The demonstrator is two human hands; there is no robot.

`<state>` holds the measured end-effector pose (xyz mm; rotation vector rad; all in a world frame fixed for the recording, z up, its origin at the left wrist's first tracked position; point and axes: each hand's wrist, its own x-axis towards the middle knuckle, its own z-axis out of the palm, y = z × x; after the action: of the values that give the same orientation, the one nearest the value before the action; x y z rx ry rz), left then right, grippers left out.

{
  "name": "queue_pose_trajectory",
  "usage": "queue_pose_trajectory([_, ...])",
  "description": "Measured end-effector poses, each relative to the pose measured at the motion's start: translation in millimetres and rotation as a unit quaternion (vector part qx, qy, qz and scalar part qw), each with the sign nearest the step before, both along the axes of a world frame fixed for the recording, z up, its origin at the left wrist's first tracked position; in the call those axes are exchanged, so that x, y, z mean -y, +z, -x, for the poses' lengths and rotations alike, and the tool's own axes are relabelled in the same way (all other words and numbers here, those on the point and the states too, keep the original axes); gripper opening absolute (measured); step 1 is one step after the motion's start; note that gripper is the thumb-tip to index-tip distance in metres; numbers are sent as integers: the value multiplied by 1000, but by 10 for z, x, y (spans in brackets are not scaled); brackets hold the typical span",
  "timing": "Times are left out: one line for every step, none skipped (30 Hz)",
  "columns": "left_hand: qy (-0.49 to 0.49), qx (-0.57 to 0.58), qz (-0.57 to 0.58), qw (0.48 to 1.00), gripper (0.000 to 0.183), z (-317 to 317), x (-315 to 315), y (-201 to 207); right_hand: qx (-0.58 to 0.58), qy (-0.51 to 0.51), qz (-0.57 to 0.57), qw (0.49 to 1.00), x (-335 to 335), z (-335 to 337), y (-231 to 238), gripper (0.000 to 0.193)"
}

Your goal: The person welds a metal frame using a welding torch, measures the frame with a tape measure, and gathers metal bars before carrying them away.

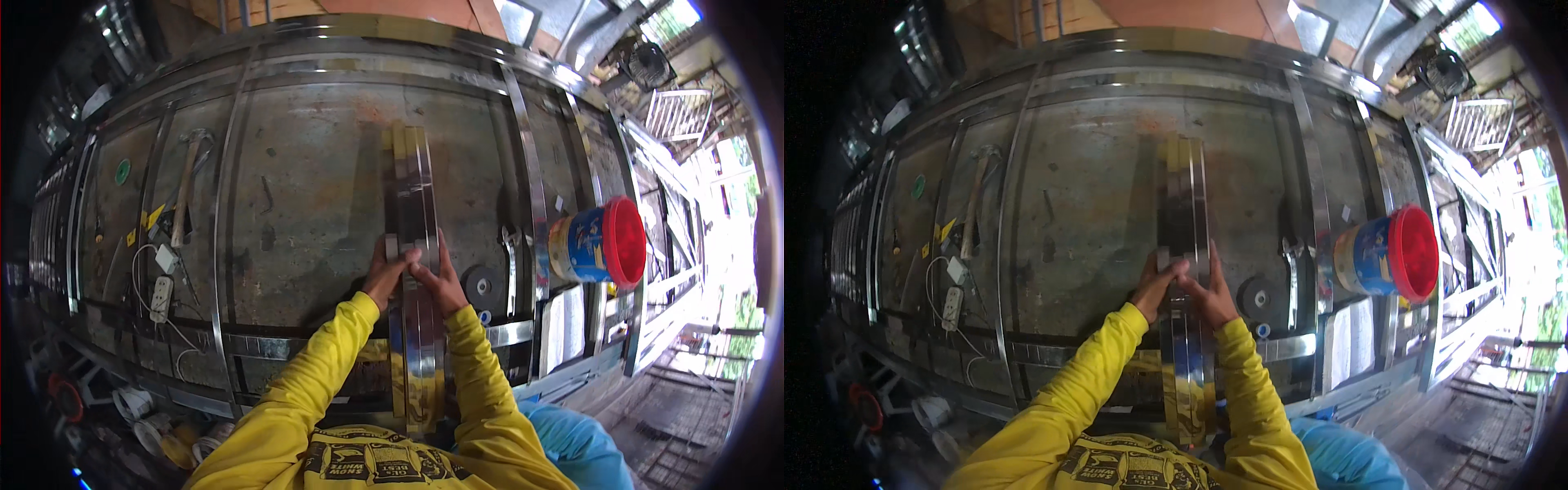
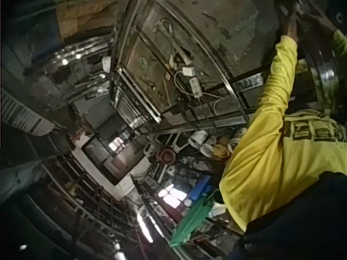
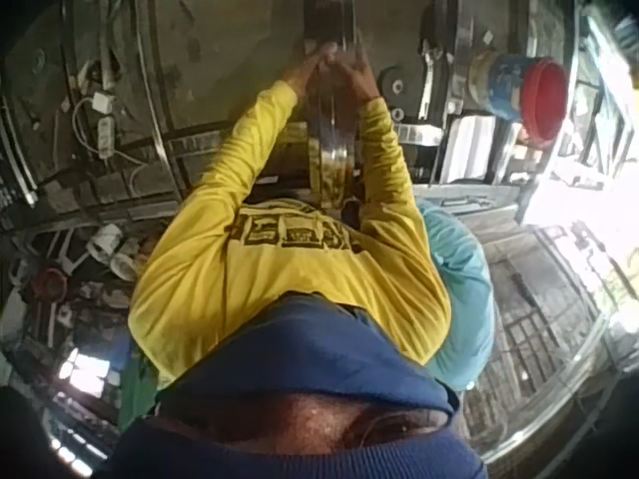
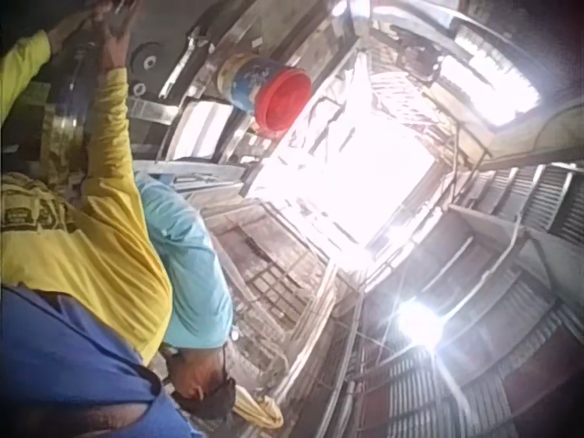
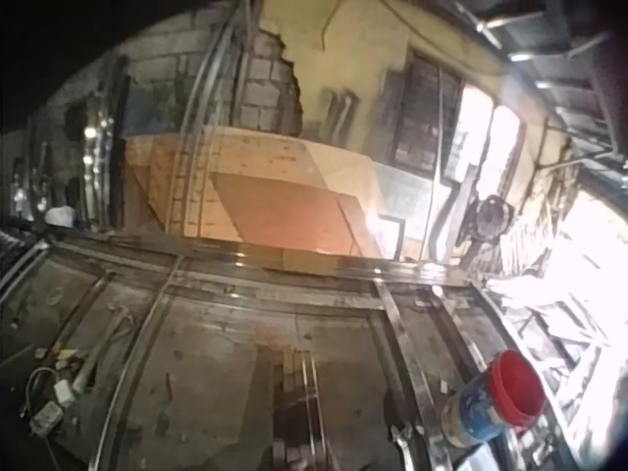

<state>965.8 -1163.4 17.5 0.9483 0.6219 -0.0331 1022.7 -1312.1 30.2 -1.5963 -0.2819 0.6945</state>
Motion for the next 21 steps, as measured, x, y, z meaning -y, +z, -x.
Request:
queue_pose_trajectory([6, 36, 4, 999, 79, 39, -14, -39, -53, -5, -54, 997, -9, 75, 62, 94])
queue_pose_trajectory([26, 39, 50, 998, 79, 124, 0, 87, -112, -9, -107, 988, -18, 162, 91, 96])
queue_pose_trajectory([25, 74, 53, 996, 82, 154, -1, 203, -23, -8, -94, 995, -8, 164, 85, 97])
queue_pose_trajectory([31, 103, 51, 993, 85, 238, -9, 369, 59, -1, -85, 995, 12, 196, 106, 99])
queue_pose_trajectory([40, 90, -42, 994, 90, 332, -79, 375, 121, 28, 2, 992, -64, 299, 360, 95])
queue_pose_trajectory([42, 74, -127, 988, 95, 362, -118, 372, 15, 10, -58, 998, -70, 404, 566, 95])
queue_pose_trajectory([46, 106, -126, 985, 97, 414, -164, 589, -6, -7, -59, 998, -73, 511, 774, 96])
queue_pose_trajectory([45, 145, -121, 981, 100, 428, -181, 916, -15, -9, -163, 986, 189, 469, 644, 93])
queue_pose_trajectory([85, 186, -79, 976, 98, 484, -206, 990, 34, -43, -63, 997, -15, 613, 957, 89])
queue_pose_trajectory([124, 233, -39, 964, 97, 603, -273, 1049, 21, -54, 26, 998, -234, 782, 1342, 91])
queue_pose_trajectory([113, 264, -127, 950, 98, 811, -426, 1387, 163, -5, -22, 986, -163, 854, 1449, 82])
queue_pose_trajectory([54, 300, -43, 951, 98, 1065, -646, 1711, 42, 91, -75, 992, 151, 691, 1374, 85])
queue_pose_trajectory([11, 231, -56, 971, 102, 1485, -886, 2224, 390, -30, 72, 917, 94, 718, 1374, 90])
queue_pose_trajectory([120, 289, -175, 933, 104, 1575, -905, 2171, 141, -110, 37, 983, -485, 1213, 1992, 95])
queue_pose_trajectory([133, 332, -176, 917, 102, 1901, -1066, 2372, 144, -84, 31, 986, -727, 1438, 2002, 95])
queue_pose_trajectory([128, 324, -214, 913, 102, 2224, -1240, 2534, 165, -48, 23, 985, -957, 1680, 2014, 96])
queue_pose_trajectory([124, 311, -251, 908, 103, 2559, -1386, 2697, 184, -9, 15, 983, -1148, 1919, 2041, 97])
queue_pose_trajectory([148, 308, -258, 904, 103, 2928, -1531, 2855, 203, 28, 6, 979, -1337, 2164, 2057, 97])
queue_pose_trajectory([141, 308, -271, 901, 102, 3348, -1702, 2980, 222, 60, -6, 973, -1552, 2451, 2030, 98])
queue_pose_trajectory([134, 309, -285, 897, 102, 3752, -1877, 3066, 241, 91, -21, 966, -1797, 2733, 2010, 99])
queue_pose_trajectory([151, 308, -297, 891, 102, 4136, -2041, 3101, 260, 121, -37, 957, -2048, 3024, 1980, 99])
